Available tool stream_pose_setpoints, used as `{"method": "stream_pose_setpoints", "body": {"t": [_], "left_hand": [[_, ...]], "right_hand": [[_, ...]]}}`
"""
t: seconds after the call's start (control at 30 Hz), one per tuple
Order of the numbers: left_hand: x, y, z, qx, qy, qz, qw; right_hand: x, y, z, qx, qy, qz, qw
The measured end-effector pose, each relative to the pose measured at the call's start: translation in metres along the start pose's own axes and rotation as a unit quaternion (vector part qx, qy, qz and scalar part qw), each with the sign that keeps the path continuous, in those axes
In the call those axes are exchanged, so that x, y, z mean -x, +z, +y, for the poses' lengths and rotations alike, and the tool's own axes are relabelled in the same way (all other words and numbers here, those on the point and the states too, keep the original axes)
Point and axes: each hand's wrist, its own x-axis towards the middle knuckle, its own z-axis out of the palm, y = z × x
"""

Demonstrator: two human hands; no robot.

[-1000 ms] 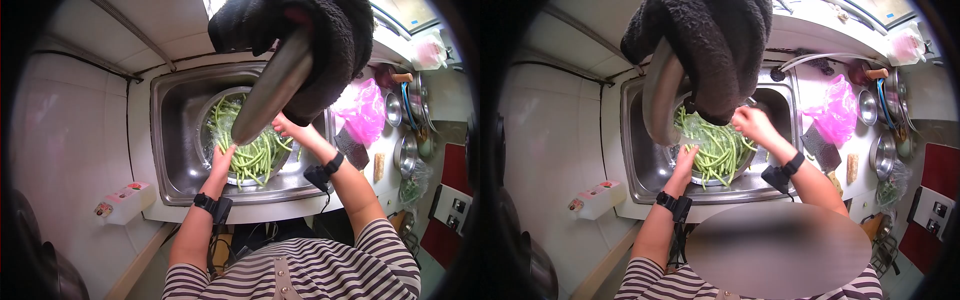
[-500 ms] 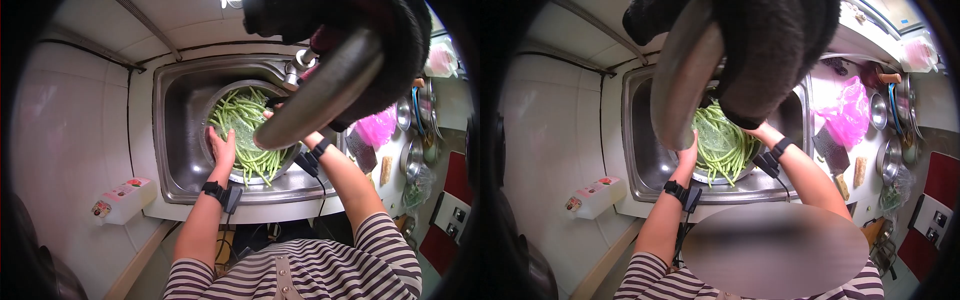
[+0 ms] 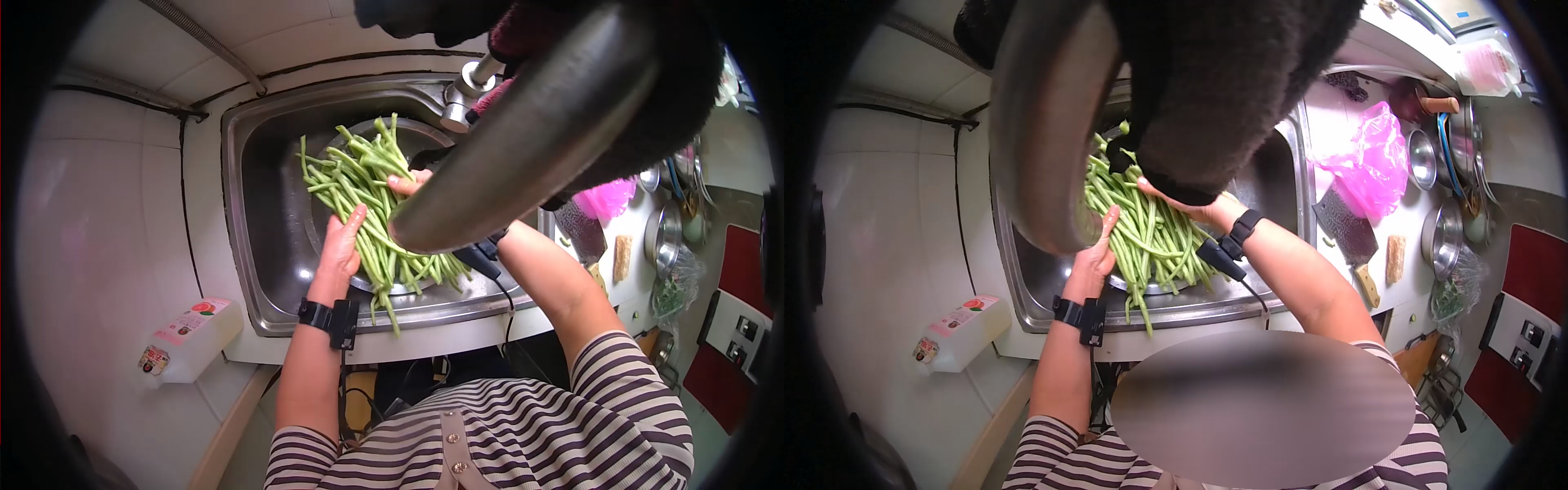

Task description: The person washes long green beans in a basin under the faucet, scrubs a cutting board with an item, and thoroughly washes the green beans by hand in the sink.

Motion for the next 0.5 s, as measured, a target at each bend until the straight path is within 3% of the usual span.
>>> {"method": "stream_pose_setpoints", "body": {"t": [0.1, 0.17, 0.23, 0.3, 0.37, 0.43, 0.47, 0.5], "left_hand": [[0.006, -0.008, 0.013, -0.089, 0.031, 0.027, 0.995], [0.006, -0.014, 0.017, -0.131, 0.052, 0.013, 0.99], [0.006, -0.015, 0.018, -0.198, 0.07, 0.021, 0.977], [-0.007, -0.029, -0.002, -0.244, 0.105, 0.066, 0.962], [-0.01, -0.033, -0.016, -0.282, 0.097, 0.09, 0.95], [-0.009, -0.033, -0.025, -0.328, 0.065, 0.121, 0.934], [-0.01, -0.035, -0.03, -0.333, 0.052, 0.121, 0.934], [-0.008, -0.031, -0.03, -0.35, 0.06, 0.127, 0.926]], "right_hand": [[-0.003, -0.04, 0.022, 0.034, -0.139, -0.037, 0.989], [-0.003, -0.055, 0.035, 0.172, -0.195, 0.002, 0.966], [-0.001, -0.063, 0.043, 0.362, -0.233, 0.071, 0.9], [0.017, -0.067, 0.055, 0.606, -0.154, 0.193, 0.756], [0.034, -0.066, 0.073, 0.582, -0.137, 0.222, 0.77], [0.046, -0.06, 0.084, 0.519, -0.02, 0.219, 0.826], [0.041, -0.071, 0.109, 0.505, -0.096, 0.21, 0.832], [0.047, -0.062, 0.099, 0.49, -0.058, 0.207, 0.845]]}}
